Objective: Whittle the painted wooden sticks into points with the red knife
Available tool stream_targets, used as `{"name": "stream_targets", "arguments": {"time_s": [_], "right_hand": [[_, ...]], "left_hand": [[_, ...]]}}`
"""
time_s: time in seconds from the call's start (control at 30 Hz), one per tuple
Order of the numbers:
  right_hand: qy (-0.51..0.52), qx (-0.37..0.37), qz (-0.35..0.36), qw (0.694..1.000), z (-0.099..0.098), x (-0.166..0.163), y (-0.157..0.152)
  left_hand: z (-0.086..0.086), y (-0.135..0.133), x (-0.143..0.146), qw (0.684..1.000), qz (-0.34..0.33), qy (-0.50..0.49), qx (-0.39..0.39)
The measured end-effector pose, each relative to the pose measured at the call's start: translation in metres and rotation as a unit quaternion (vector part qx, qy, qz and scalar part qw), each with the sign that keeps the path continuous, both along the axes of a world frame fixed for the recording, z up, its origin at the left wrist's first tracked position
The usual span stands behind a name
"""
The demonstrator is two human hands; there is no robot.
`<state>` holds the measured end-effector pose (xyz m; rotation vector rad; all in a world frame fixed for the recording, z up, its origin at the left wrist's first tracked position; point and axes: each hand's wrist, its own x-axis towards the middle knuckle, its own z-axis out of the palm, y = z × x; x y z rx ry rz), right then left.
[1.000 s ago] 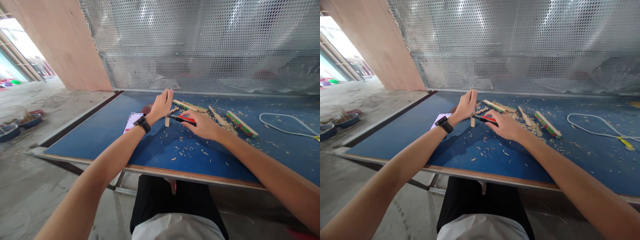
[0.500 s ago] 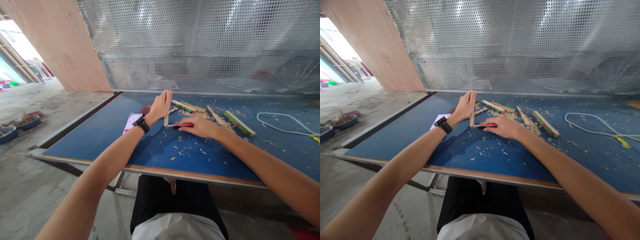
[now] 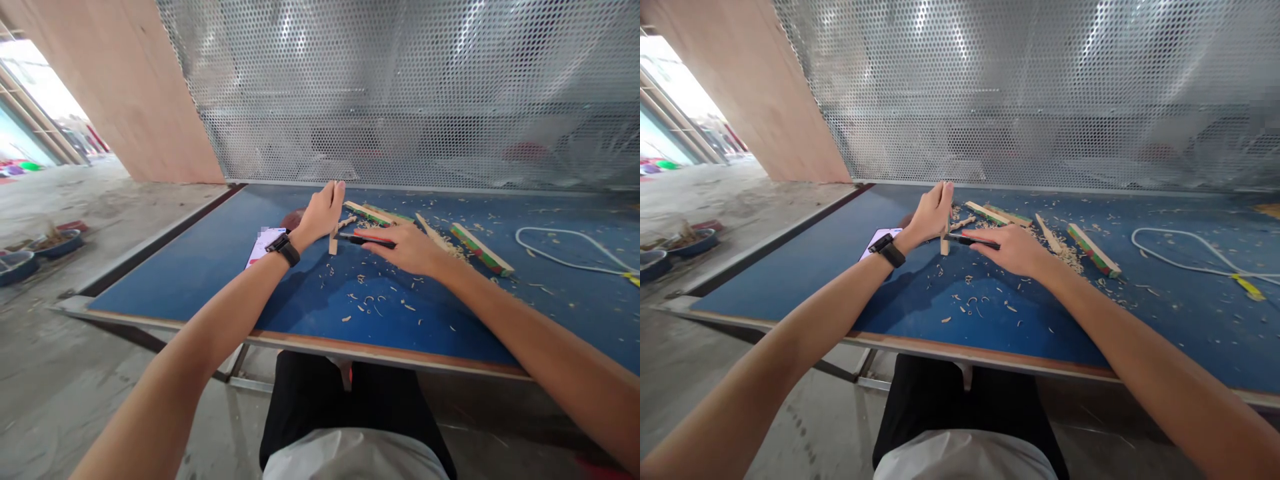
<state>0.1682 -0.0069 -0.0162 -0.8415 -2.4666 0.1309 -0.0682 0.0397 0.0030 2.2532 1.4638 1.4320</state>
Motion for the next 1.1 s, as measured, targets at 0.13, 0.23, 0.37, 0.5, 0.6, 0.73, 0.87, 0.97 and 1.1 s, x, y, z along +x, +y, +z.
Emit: {"name": "stream_targets", "arguments": {"time_s": [0.13, 0.23, 0.37, 0.5, 0.6, 0.73, 0.87, 0.97, 1.1], "right_hand": [[-0.020, -0.020, 0.010, 1.000, 0.0003, 0.0041, 0.0027], [-0.046, -0.031, 0.010, 0.998, -0.0017, 0.0044, 0.0050], [-0.053, -0.039, 0.020, 0.998, -0.0047, 0.0029, 0.0069], [-0.084, -0.069, 0.032, 0.994, -0.0070, 0.0014, 0.0053], [-0.090, -0.094, 0.029, 0.991, -0.0082, 0.0012, 0.0035], [-0.070, -0.109, 0.026, 0.991, -0.0076, 0.0011, 0.0013], [-0.035, -0.066, 0.011, 0.997, -0.0048, 0.0003, -0.0005], [-0.019, -0.026, -0.021, 0.999, -0.0022, 0.0004, -0.0008], [-0.032, -0.012, -0.017, 0.999, -0.0008, 0.0014, 0.0015]], "left_hand": [[-0.0009, 0.0017, -0.0007, 1.000, 0.000, 0.001, 0.002], [-0.0016, 0.0022, -0.0013, 1.000, -0.002, 0.002, 0.006], [0.0002, -0.0019, 0.0008, 1.000, -0.004, 0.009, 0.008], [0.0026, -0.0065, 0.0039, 1.000, -0.014, 0.023, 0.008], [0.0020, -0.0052, 0.0028, 1.000, -0.013, 0.015, 0.003], [-0.0006, -0.0003, -0.0015, 1.000, -0.007, -0.004, -0.005], [-0.0004, 0.0004, -0.0020, 1.000, -0.006, 0.000, -0.001], [0.0012, -0.0014, -0.0005, 1.000, -0.009, 0.007, -0.004], [0.0019, -0.0024, 0.0001, 1.000, -0.010, 0.008, -0.009]]}}
